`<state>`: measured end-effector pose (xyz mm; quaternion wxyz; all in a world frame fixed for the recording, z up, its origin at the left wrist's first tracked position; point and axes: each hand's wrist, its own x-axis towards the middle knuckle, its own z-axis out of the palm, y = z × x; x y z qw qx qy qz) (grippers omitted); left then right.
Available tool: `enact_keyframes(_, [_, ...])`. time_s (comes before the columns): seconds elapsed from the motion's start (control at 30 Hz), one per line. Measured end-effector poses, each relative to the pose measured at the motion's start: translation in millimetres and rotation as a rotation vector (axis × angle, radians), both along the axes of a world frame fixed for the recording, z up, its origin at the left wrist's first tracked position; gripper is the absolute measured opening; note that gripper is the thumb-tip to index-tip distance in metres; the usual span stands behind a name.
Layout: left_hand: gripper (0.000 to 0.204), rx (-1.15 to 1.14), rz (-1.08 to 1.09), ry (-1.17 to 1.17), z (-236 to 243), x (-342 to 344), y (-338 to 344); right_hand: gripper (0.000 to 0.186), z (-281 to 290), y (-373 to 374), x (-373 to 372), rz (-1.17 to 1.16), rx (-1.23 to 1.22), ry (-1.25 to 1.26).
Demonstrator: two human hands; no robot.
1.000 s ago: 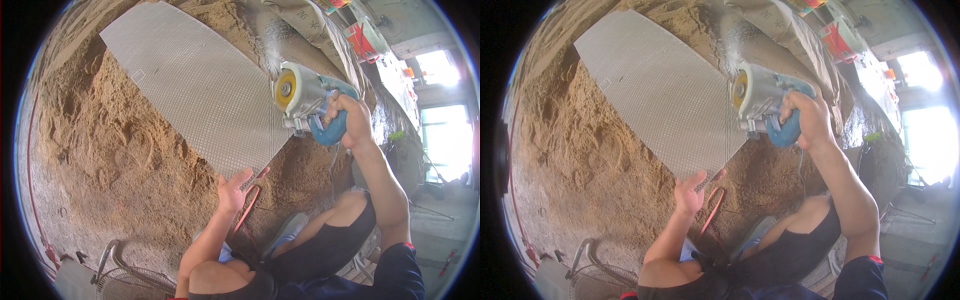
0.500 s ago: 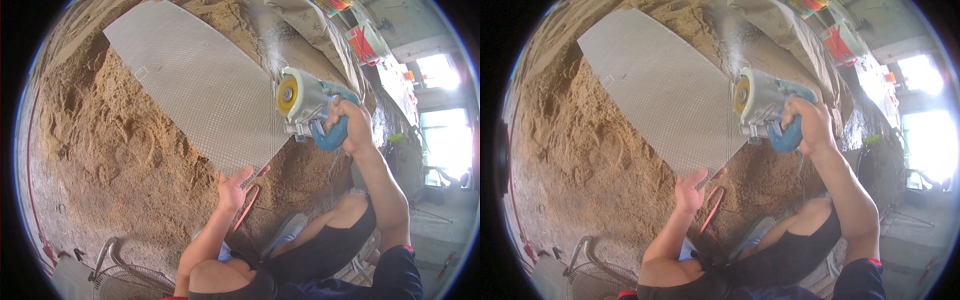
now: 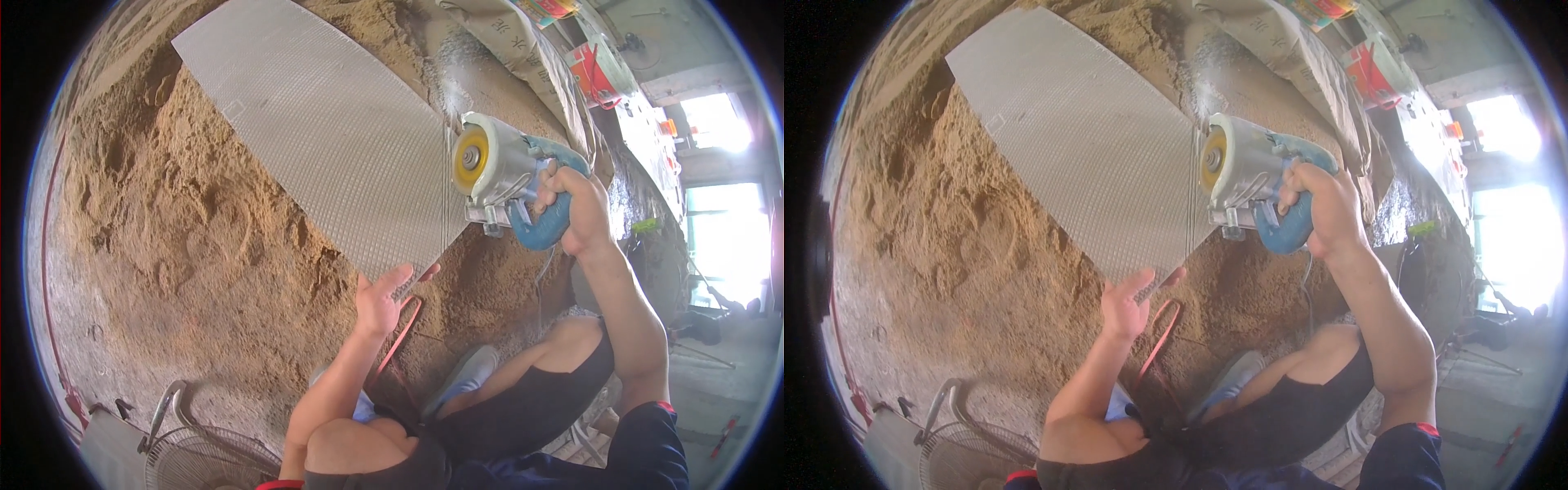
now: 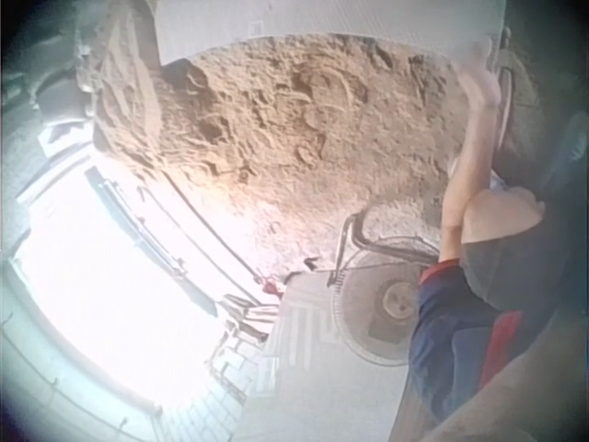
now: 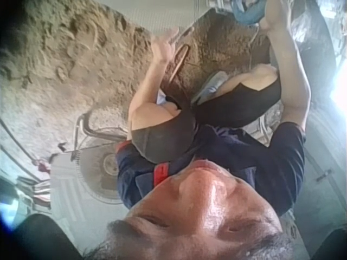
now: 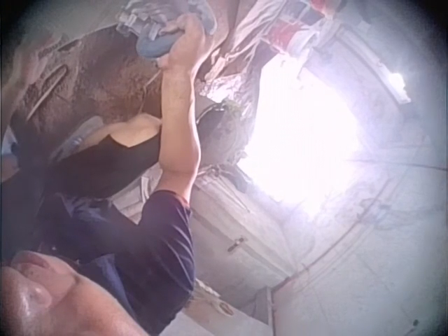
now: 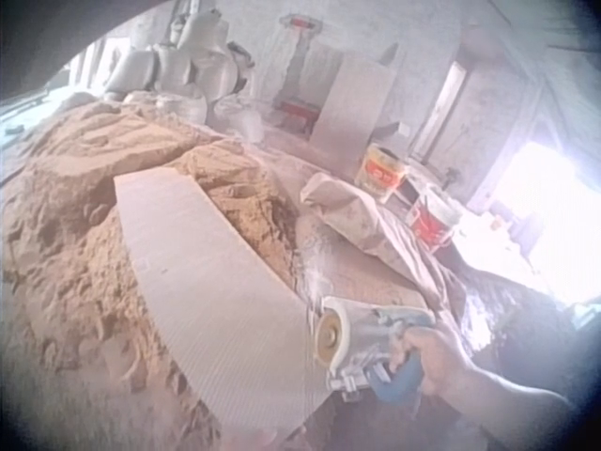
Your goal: The person uses a circular saw to cut a ceramic tile while sitting on a pile of sand.
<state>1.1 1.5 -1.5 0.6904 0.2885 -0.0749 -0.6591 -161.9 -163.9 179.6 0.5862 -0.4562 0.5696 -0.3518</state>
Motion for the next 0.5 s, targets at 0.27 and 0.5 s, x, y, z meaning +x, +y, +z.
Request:
enact_keyframes(0.27, [0.043,-0.017,0.024,0.035,-6.5,-2.1,-0.2,0.014,-2.3,3.8,-3.6,-0.007,0.006,0.003])
enact_keyframes(0.5, [0.038,-0.031,0.027,0.014,-3.8,-0.8,-1.0,0.013,0.3,6.8,-3.6,0.018,0.005,-0.002])
